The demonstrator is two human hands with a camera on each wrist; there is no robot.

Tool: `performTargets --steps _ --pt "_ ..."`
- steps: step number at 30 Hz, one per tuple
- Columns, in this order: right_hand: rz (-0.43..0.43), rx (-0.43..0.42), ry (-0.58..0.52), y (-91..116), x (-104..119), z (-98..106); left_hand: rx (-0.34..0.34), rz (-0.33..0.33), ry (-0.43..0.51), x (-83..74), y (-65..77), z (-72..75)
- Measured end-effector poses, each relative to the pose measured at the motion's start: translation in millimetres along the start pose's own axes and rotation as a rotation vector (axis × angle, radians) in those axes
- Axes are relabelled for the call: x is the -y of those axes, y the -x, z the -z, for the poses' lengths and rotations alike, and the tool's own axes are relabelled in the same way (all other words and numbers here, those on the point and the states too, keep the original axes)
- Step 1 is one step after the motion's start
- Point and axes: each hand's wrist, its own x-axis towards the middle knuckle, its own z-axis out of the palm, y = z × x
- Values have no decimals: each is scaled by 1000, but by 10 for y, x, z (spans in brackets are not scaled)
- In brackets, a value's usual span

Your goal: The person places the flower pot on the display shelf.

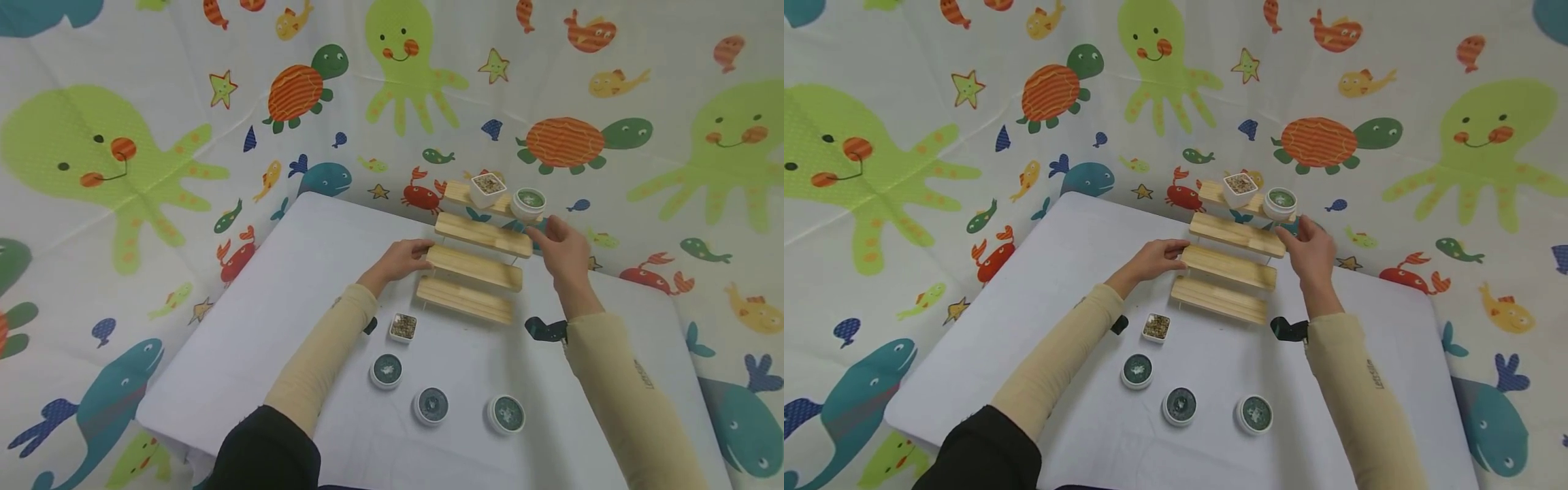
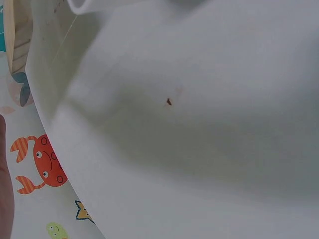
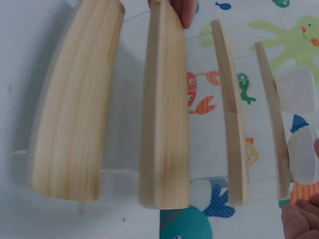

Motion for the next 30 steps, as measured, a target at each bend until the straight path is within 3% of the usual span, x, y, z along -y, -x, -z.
performTargets --steps 5,13,30 --pt "21 -6 -22 153 -131 -15 -3 2 -6 17 -3 -1" --pt "39 8 32 432 -348 -40 -2 -4 -9 35 -15 -12" --pt "169 152 139 1112 -836 -180 -1 12 -10 0 20 1"
